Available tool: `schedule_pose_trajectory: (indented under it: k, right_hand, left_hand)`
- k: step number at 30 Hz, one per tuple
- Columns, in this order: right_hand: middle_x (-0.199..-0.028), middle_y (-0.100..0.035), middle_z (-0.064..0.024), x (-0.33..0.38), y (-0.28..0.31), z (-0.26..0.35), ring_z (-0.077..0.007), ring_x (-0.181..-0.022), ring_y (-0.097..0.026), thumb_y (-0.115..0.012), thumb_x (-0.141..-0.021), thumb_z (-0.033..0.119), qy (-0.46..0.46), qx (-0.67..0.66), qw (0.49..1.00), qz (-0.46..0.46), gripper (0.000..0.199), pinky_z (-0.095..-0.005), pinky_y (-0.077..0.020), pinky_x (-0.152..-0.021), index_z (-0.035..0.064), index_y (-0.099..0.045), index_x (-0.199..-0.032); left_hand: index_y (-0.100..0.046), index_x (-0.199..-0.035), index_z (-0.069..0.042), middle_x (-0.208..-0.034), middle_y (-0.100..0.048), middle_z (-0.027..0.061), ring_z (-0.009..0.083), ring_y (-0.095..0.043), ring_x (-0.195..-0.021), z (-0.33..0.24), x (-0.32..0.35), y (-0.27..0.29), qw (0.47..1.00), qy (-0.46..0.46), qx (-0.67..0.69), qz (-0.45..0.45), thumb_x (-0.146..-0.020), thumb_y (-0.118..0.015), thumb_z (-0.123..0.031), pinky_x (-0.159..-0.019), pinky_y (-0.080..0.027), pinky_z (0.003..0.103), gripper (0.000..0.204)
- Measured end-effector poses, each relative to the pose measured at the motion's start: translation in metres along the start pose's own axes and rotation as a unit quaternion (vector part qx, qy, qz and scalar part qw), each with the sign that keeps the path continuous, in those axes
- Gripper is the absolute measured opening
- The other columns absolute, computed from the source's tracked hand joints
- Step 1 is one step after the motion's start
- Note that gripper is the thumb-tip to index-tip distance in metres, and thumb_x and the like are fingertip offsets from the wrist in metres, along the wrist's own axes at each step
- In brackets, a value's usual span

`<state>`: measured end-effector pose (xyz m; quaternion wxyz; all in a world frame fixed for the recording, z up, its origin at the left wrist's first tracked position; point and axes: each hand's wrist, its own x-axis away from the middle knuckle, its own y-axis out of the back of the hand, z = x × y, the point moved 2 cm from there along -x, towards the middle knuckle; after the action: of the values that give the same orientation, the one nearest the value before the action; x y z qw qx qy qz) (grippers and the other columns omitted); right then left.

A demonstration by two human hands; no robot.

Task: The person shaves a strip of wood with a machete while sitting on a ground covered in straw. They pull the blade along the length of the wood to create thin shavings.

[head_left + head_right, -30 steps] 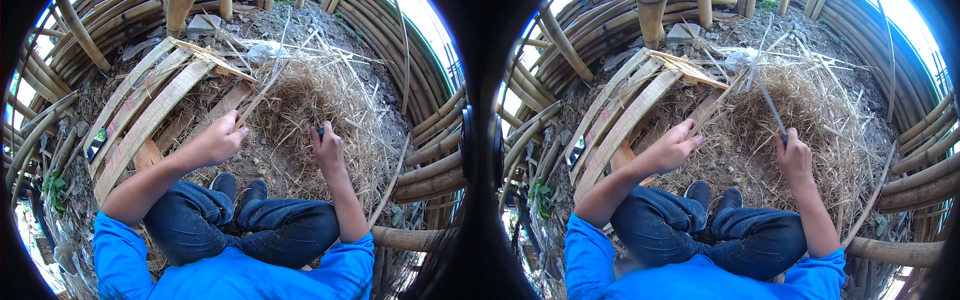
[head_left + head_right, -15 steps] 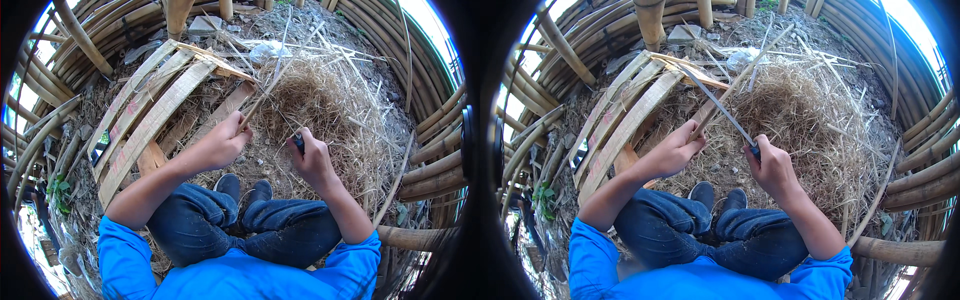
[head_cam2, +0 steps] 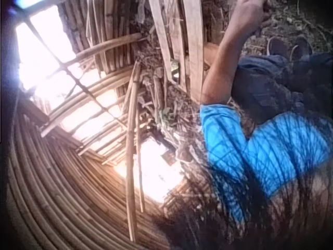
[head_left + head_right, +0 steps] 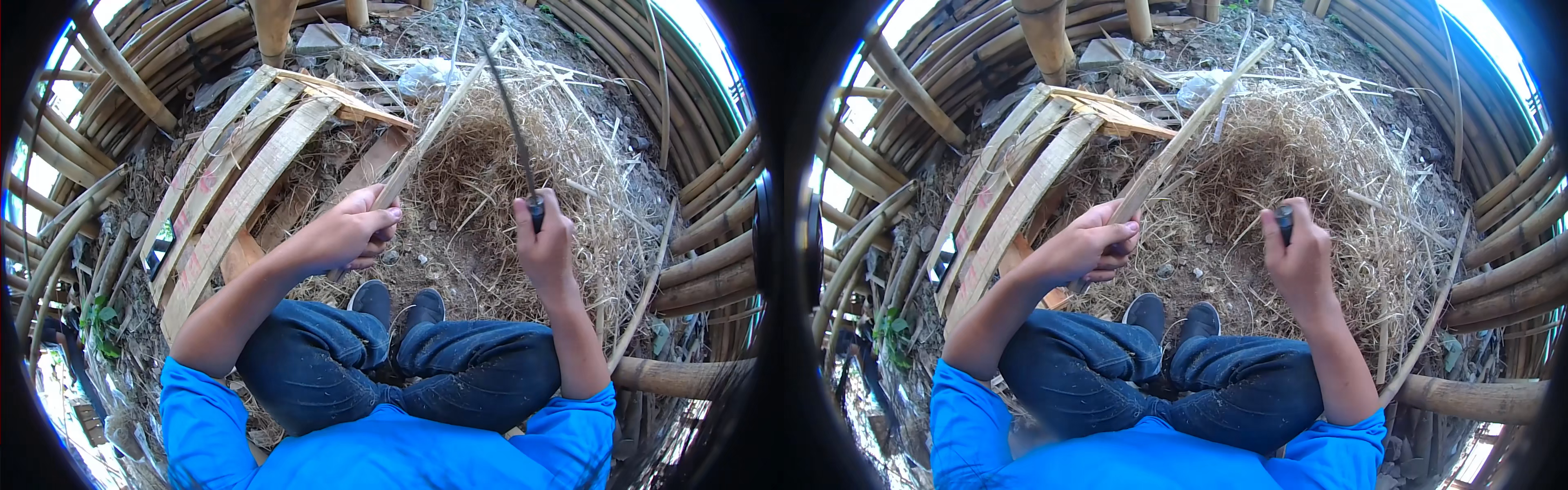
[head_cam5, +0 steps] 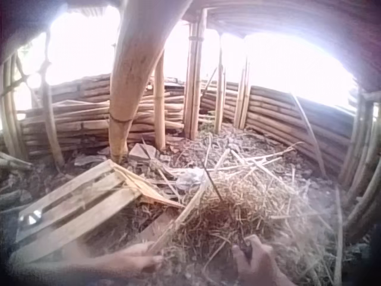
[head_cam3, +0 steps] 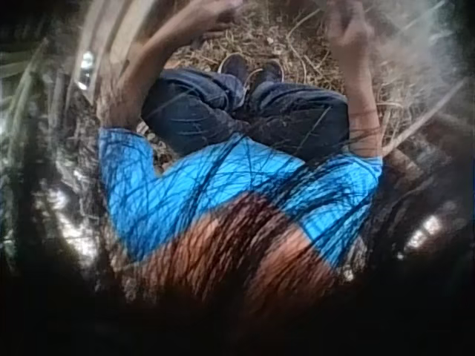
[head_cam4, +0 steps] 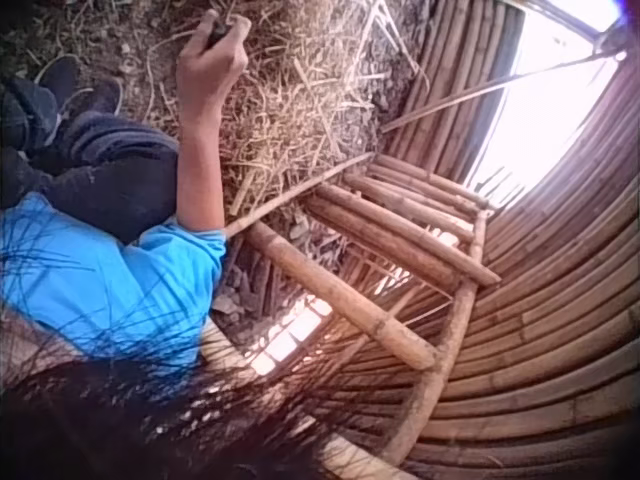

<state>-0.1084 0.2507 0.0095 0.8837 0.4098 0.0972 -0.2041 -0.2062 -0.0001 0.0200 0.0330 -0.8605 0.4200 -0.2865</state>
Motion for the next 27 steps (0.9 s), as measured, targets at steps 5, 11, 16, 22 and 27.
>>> schedule_pose_trajectory:
  k: [5, 11, 16, 22, 27]
  right_hand:
    - [-0.061, -0.059, -0.0169, 0.004, -0.018, 0.028, -0.0309, -0.054, -0.063, -0.059, -0.092, 0.020, 0.046, -0.056, 0.994, 0.077, 0.022, -0.0385, -0.0453, -0.049, 0.0000, -0.051, -0.091]
    - [-0.064, -0.061, -0.0182, -0.007, -0.025, -0.030, -0.0339, -0.058, -0.063, -0.056, -0.094, 0.023, -0.077, 0.002, 0.993, 0.086, 0.025, -0.0428, -0.0462, -0.052, -0.0004, -0.050, -0.087]
    - [-0.060, -0.059, -0.0142, -0.003, 0.000, -0.059, -0.0230, -0.054, -0.063, -0.055, -0.095, 0.022, -0.136, 0.046, 0.990, 0.007, 0.024, -0.0356, -0.0447, -0.047, -0.0005, -0.053, -0.088]
    - [-0.059, -0.058, -0.0112, 0.000, -0.012, 0.007, -0.0206, -0.051, -0.061, -0.058, -0.093, 0.021, -0.019, -0.110, 0.992, 0.059, 0.022, -0.0340, -0.0440, -0.047, -0.0005, -0.053, -0.091]
    - [-0.059, -0.057, -0.0150, 0.007, -0.031, 0.019, -0.0314, -0.055, -0.063, -0.060, -0.092, 0.020, 0.071, -0.111, 0.986, 0.106, 0.022, -0.0389, -0.0453, -0.049, 0.0004, -0.049, -0.090]
  left_hand:
    - [-0.041, -0.104, -0.011, -0.074, -0.041, -0.0025, 0.0026, -0.035, -0.050, 0.002, -0.002, -0.001, 1.000, 0.005, -0.023, 0.006, -0.098, -0.044, -0.013, -0.036, -0.029, 0.018, 0.007]
    - [-0.040, -0.103, -0.009, -0.074, -0.042, -0.0012, 0.0030, -0.032, -0.046, -0.003, 0.004, -0.003, 0.997, 0.015, 0.033, 0.069, -0.099, -0.043, -0.015, -0.035, -0.028, 0.020, 0.007]
    - [-0.042, -0.105, -0.011, -0.071, -0.038, -0.0019, 0.0034, -0.028, -0.042, -0.003, 0.000, 0.007, 0.995, 0.013, 0.083, 0.050, -0.099, -0.040, -0.015, -0.031, -0.025, 0.019, 0.008]
    - [-0.045, -0.108, -0.010, -0.070, -0.037, -0.0020, 0.0032, -0.028, -0.042, -0.001, -0.002, -0.001, 0.991, 0.014, 0.104, 0.083, -0.099, -0.041, -0.017, -0.031, -0.024, 0.019, 0.012]
    - [-0.040, -0.102, -0.011, -0.072, -0.038, -0.0006, 0.0040, -0.030, -0.042, -0.004, 0.002, -0.003, 0.982, 0.027, 0.150, 0.112, -0.100, -0.039, -0.016, -0.031, -0.025, 0.019, 0.005]
